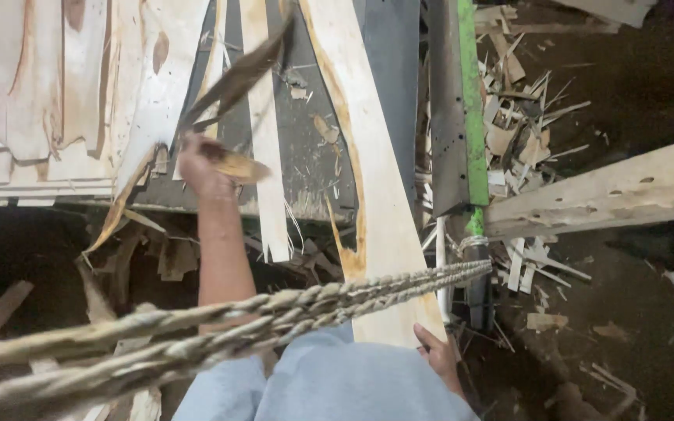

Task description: Operating an industrial veneer cutter or guillotine to slice thin sheets of wood.

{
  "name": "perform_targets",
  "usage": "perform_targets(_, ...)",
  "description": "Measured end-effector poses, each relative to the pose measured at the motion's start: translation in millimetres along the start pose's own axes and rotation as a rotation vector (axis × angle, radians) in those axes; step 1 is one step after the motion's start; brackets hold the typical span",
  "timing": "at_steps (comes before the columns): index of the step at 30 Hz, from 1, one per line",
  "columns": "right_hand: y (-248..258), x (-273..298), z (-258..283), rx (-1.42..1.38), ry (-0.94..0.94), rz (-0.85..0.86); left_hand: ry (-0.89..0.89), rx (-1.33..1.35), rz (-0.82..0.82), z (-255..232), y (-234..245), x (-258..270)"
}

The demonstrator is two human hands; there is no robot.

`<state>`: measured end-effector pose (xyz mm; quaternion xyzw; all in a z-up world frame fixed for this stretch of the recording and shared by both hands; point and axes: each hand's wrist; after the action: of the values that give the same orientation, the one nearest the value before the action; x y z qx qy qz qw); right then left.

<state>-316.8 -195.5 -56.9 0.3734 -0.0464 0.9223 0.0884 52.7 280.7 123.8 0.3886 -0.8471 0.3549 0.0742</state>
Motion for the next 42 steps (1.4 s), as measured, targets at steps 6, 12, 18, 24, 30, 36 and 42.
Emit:
perform_targets(6, -4.1, -10.1, -9.6, -0.265, -0.130, -0.067, -0.063, -0.187, 0.002, 29.0, 44.1, 15.7)
perform_targets(12, 5.3, -13.1, -17.8, 0.794, 0.451, -0.133, 0.039, -1.001, 0.275, 76.2, 55.2, 92.9)
perform_targets(18, -49.1, 23.5, 67.0, -0.260, -0.117, -0.070, -0.253, -1.231, -0.109, 46.8, 78.1, 29.8)
perform_targets(24, -43.7, 13.5, 60.7, -0.040, 0.076, -0.137, -0.599, -1.704, -0.359, 14.6, 94.9, 1.6)
perform_targets(30, -71.8, 46.6, 102.7, 0.061, 0.393, -0.110, -0.143, -1.139, 0.639, 87.8, 38.5, 142.8)
perform_targets(36, -69.0, 51.5, 96.3, -0.026, 0.326, -0.106, 0.478, -0.907, 0.666, 67.5, -41.0, 165.9)
perform_targets(42, -66.5, 67.4, 94.7, 0.009, 0.402, -0.085, 0.265, -0.578, 0.747, 122.4, -75.0, 160.2)
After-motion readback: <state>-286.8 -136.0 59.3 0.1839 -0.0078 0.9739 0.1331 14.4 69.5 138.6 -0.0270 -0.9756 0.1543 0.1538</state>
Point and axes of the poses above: each hand's wrist, its own x-axis away from the middle knuckle, its own y-axis out of the back of the hand, z = x × y, and after that the axes turned 6 degrees about z, right-handed
